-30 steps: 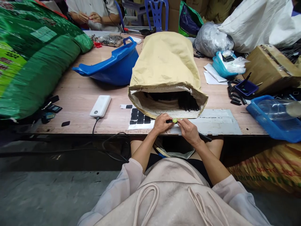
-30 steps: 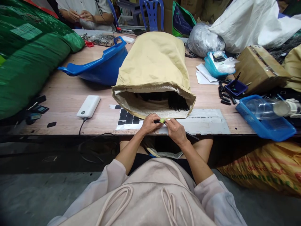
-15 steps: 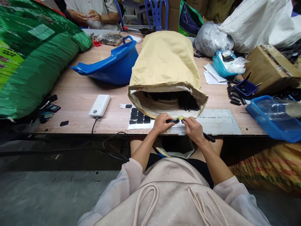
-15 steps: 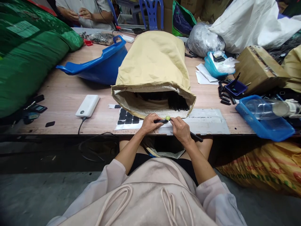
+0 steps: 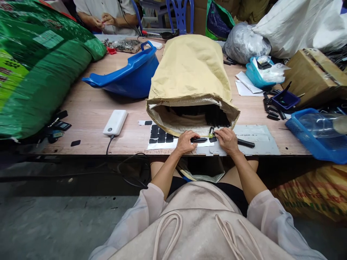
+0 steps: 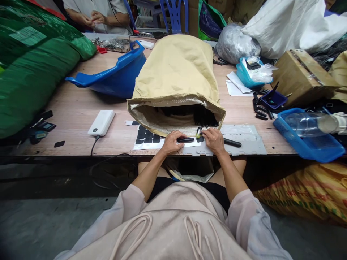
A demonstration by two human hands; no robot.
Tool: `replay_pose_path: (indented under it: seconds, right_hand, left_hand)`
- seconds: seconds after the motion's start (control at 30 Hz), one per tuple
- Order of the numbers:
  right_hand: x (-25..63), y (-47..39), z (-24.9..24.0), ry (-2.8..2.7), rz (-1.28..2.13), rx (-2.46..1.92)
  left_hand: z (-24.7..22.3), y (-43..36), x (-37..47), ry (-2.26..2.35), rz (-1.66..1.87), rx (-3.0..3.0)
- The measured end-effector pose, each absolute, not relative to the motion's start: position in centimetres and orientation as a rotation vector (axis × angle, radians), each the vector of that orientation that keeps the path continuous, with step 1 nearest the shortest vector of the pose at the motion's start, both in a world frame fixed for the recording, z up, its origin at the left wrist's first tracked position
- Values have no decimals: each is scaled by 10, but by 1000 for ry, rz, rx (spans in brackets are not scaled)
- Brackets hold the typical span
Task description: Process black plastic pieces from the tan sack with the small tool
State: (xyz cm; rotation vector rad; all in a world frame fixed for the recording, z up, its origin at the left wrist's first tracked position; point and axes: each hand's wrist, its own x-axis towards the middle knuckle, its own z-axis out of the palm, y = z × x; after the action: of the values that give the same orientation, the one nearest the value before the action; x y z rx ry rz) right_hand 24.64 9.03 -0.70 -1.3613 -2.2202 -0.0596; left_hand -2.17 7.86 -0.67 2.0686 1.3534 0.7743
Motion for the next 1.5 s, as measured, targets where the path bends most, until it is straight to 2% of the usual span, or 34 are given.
replay_pose_path:
  seconds: [0.2,1.5]
  right_hand:
    - [244,88,-7,-2174,33,-1392]
    - [241,89,-8,-2166,-8,-1417]
  left_hand:
    - [-7,77,-22,1374,760,2076]
    - [-14,81,-26,1335,807,2122]
